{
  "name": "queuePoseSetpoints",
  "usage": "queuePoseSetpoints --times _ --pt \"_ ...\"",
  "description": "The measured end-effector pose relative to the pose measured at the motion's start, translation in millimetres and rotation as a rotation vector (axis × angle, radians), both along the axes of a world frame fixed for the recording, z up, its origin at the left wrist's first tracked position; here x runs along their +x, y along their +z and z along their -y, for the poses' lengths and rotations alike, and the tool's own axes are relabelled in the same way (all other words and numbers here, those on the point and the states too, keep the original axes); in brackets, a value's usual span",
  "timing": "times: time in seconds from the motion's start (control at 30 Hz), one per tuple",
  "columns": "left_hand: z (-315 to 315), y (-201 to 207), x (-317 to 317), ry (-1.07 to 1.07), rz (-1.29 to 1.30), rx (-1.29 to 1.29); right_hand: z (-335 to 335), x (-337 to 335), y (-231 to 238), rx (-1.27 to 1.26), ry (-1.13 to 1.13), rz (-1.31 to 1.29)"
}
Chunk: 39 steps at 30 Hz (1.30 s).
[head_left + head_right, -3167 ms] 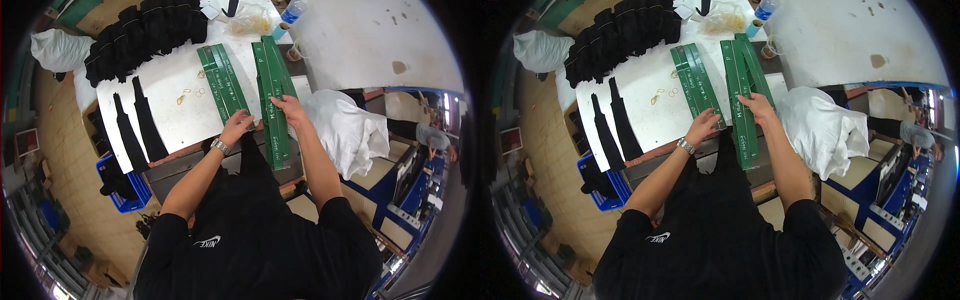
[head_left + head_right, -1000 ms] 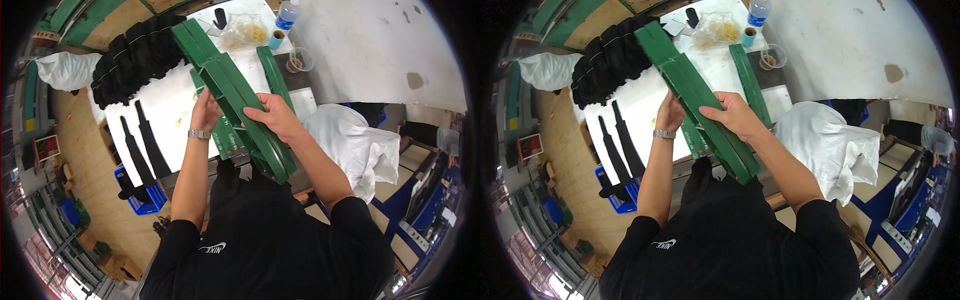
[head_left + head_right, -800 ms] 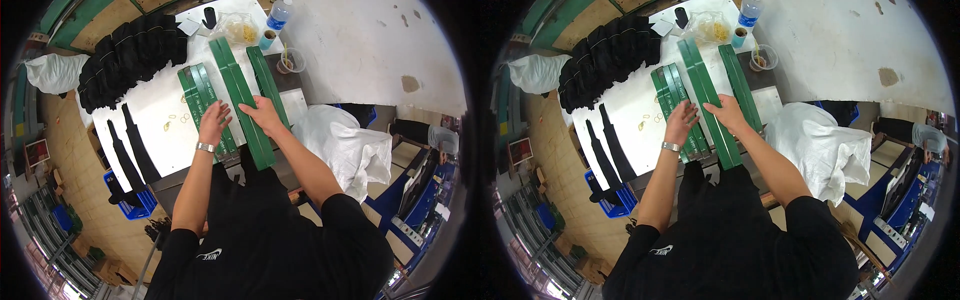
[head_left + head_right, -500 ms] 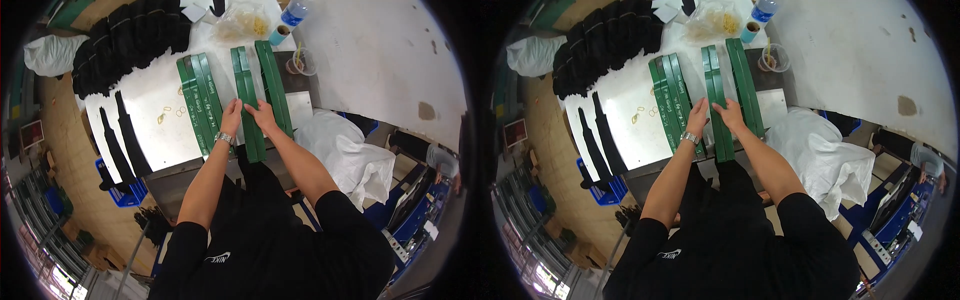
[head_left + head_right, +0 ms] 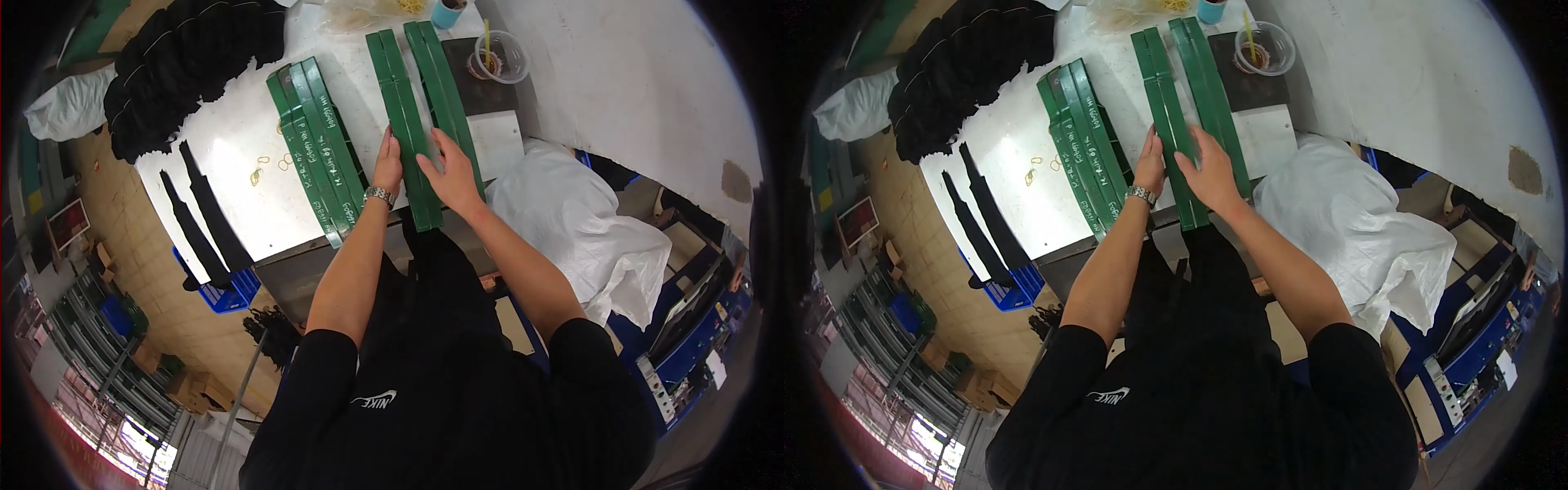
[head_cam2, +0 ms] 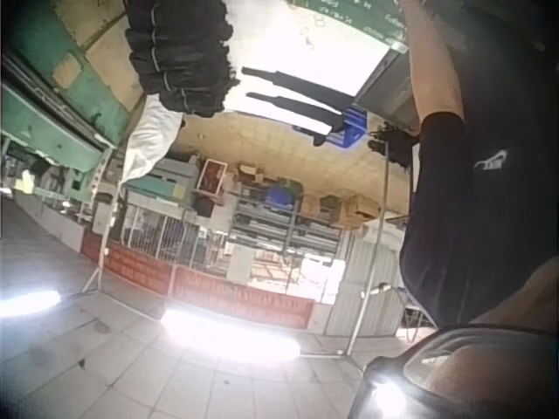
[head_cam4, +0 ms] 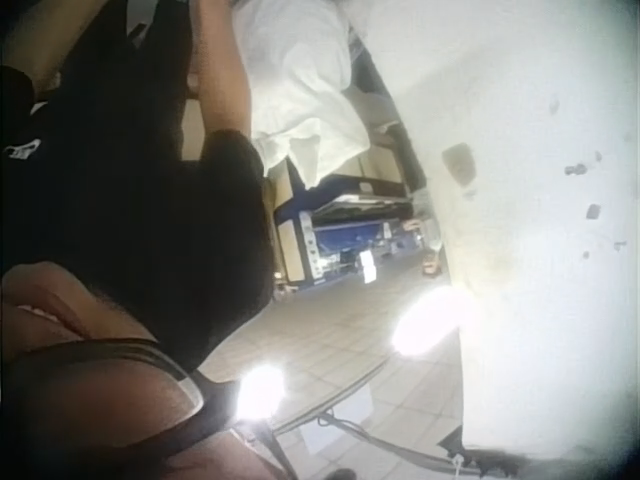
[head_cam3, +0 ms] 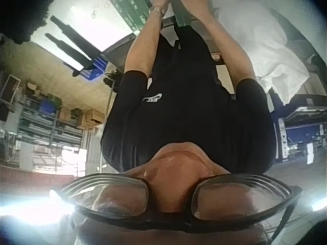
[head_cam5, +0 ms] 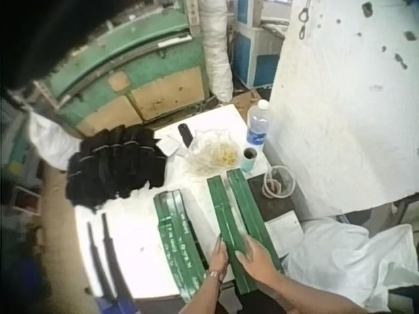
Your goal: Cutting shoe components from material using metal templates and a hydraulic press machine.
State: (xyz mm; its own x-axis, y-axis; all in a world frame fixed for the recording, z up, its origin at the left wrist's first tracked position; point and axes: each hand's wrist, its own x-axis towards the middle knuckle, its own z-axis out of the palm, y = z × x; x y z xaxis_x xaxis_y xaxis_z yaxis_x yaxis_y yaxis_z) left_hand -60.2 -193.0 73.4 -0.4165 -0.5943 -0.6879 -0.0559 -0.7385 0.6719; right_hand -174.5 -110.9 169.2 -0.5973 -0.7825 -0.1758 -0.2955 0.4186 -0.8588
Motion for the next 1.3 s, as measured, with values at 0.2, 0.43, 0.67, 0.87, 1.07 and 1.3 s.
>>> queuePoseSetpoints --times 0.2,0.43,0.67,0.87,1.07,1.3 --pt "-2.6 17.8 -27.1 0.127 -0.018 0.038 -58.2 -30.8 34.5 -0.003 0.069 -0.042" --pt "-12.9 15.9 -47.1 0.183 -0.048 0.039 -86.4 -47.2 4.6 0.136 -0.092 -0.104" --pt "-6.4 0.0 -43.1 0.100 -0.060 -0.019 -71.9 -42.3 -9.3 0.191 -0.096 0.090" --pt "10.0 74.1 28.9 -0.163 0.167 -0.058 -39.1 -19.8 26.4 -0.033 -0.043 -0.218" --pt "12.4 125.9 191.4 -0.217 0.338 -0.121 56.5 68.6 -22.8 -0.046 0.037 0.334" --pt "-11.2 116.2 368.1 -0.142 0.542 0.093 122.0 118.8 -86.0 0.280 -0.078 0.800"
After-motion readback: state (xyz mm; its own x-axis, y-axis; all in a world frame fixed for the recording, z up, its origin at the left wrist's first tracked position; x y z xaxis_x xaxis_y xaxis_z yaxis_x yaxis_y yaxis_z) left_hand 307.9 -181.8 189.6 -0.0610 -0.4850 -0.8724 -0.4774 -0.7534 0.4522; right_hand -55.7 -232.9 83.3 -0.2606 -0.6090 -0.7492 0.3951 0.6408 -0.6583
